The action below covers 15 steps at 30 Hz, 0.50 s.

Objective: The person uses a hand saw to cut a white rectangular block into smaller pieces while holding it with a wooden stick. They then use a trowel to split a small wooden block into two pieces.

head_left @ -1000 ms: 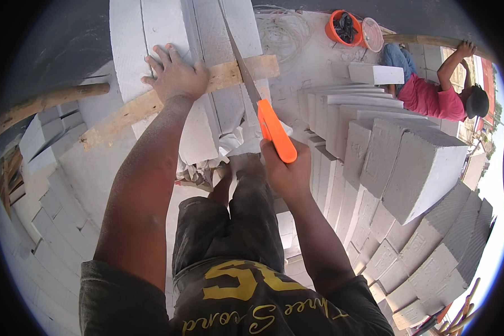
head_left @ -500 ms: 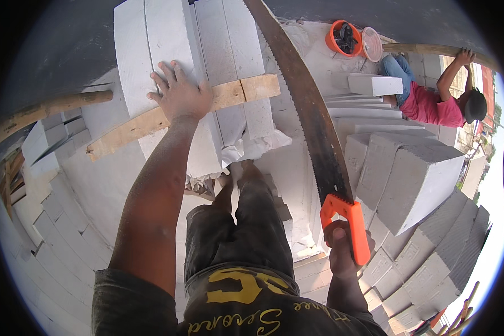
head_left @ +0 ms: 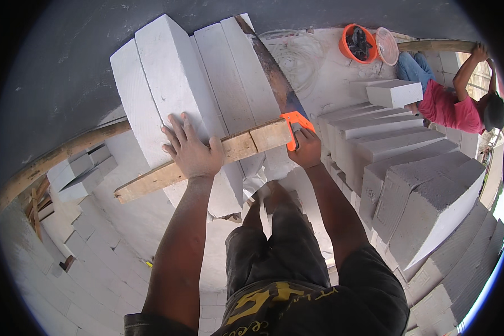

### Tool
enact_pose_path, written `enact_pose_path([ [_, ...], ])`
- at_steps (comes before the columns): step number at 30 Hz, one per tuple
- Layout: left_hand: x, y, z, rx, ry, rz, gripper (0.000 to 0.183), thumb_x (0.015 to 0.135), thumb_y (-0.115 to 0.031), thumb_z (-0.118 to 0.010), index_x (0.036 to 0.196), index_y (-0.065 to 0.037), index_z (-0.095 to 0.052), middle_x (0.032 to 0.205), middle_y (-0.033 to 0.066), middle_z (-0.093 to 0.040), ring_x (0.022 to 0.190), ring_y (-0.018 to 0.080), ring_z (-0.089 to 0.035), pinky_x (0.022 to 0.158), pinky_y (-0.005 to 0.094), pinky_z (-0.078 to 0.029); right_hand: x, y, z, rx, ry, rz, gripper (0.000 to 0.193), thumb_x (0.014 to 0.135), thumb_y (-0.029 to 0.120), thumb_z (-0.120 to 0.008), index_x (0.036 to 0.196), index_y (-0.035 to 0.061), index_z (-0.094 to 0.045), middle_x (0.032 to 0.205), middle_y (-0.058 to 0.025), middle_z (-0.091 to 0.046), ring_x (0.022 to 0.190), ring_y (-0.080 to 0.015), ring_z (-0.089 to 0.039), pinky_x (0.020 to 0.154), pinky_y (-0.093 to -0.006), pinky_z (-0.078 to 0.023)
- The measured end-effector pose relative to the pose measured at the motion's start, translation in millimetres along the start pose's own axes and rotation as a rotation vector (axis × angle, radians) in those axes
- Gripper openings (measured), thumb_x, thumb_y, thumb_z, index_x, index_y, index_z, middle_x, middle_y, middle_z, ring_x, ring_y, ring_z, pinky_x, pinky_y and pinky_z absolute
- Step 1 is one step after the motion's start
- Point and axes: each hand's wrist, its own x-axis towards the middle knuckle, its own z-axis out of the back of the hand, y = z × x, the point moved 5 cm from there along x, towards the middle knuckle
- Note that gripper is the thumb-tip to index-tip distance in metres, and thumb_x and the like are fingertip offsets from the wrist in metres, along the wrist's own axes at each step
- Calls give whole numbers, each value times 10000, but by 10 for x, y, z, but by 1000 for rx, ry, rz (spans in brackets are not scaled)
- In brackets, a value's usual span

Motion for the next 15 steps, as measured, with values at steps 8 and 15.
enact_pose_path([
  [8, 12, 38, 50, -47, -72, -41, 903, 737, -295, -554, 1549, -18, -272, 1636, 263, -128, 1486, 540, -69, 1155, 697, -60, -144, 448, -909, 55, 302, 51, 575, 728, 122, -686, 1290, 78, -575, 1308, -220, -548, 1263, -429, -491, 1074, -510, -409],
  [15, 10, 37, 64, -36, -60, -31, 911, 726, -295, -539, 1552, -24, -268, 1634, 263, -133, 1487, 539, -67, 1154, 703, -55, 235, 245, 6, 707, -29, -778, 330, 987, 260, -533, 1176, -5, -589, 1165, -176, -604, 1057, -256, -603, 927, -377, -447],
])
